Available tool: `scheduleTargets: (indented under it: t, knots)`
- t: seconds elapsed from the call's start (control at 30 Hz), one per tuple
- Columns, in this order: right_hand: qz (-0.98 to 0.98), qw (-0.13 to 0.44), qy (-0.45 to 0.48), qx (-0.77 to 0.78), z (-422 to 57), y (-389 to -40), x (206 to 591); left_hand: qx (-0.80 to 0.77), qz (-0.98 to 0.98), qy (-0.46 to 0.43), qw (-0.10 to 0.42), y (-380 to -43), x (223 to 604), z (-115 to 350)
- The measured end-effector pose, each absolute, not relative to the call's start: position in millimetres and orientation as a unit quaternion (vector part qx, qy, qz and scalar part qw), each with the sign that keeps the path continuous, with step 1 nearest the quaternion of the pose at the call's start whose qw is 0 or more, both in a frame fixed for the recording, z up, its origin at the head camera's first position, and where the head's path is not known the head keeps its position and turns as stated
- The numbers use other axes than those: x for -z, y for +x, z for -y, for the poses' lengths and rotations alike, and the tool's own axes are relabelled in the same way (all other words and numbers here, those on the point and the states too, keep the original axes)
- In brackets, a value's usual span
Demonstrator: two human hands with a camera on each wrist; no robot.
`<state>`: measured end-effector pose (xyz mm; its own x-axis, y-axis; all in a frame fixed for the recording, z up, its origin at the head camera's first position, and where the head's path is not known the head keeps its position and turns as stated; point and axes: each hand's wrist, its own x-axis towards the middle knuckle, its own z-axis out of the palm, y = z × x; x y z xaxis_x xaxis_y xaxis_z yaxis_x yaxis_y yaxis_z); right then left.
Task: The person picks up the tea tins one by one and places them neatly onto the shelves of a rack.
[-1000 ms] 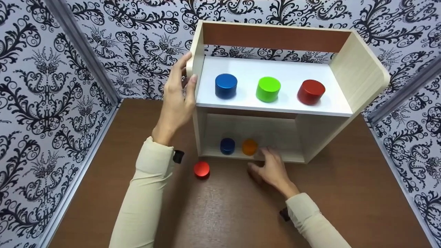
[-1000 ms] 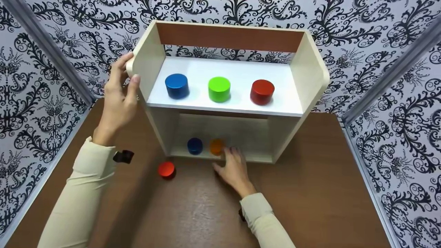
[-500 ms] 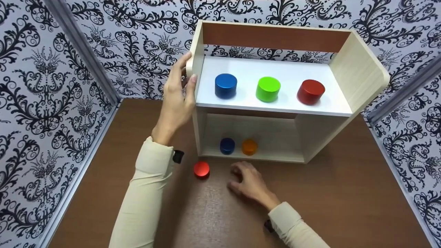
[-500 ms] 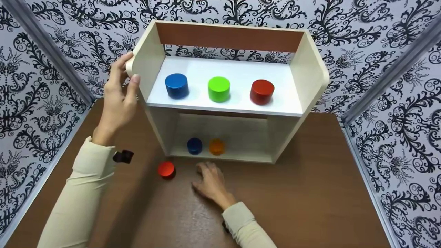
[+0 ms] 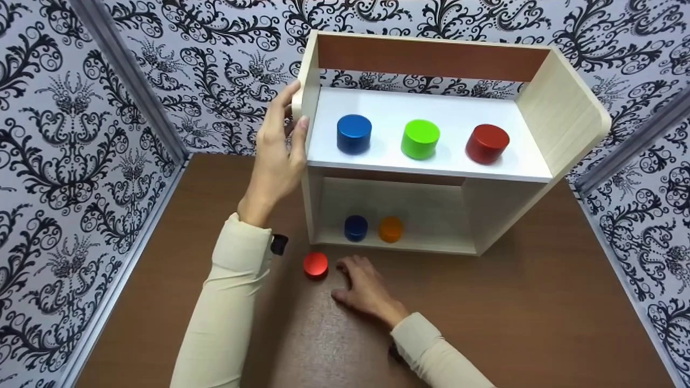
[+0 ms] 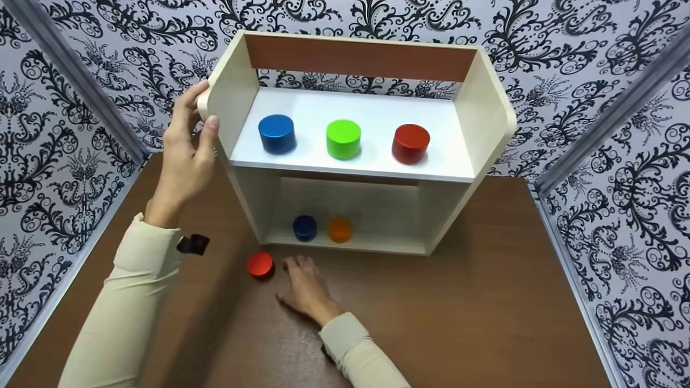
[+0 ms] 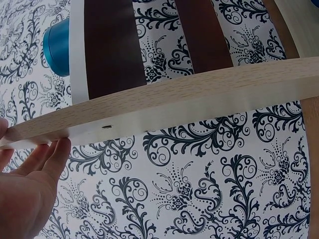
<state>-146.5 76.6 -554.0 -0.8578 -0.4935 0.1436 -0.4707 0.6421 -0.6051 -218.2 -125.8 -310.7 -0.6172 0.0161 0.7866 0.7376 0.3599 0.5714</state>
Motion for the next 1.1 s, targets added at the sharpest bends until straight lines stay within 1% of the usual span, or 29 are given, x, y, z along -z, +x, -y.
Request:
scheduleTargets:
  t: [0.17, 0.4, 0.53, 0.7, 1.1]
  knots:
    - [-0.913, 0.046, -0.243, 0.324, -66, -151, 555, 0.505, 0.743, -0.255, 0.357, -219, 310, 126]
    - [-0.914, 0.052, -0.230, 0.331, -56, -154, 556, 0.503, 0.746, -0.250, 0.357, -219, 311, 127]
    - [-0.915, 0.036, -0.235, 0.325, -50, -157, 559, 0.502, 0.747, -0.249, 0.357, -219, 311, 126]
    - [-0.921, 0.003, -0.244, 0.305, -42, -161, 560, 0.499, 0.747, -0.249, 0.361, -219, 311, 126]
    - [-0.931, -0.005, -0.248, 0.268, -23, -166, 560, 0.500, 0.748, -0.251, 0.357, -219, 311, 126]
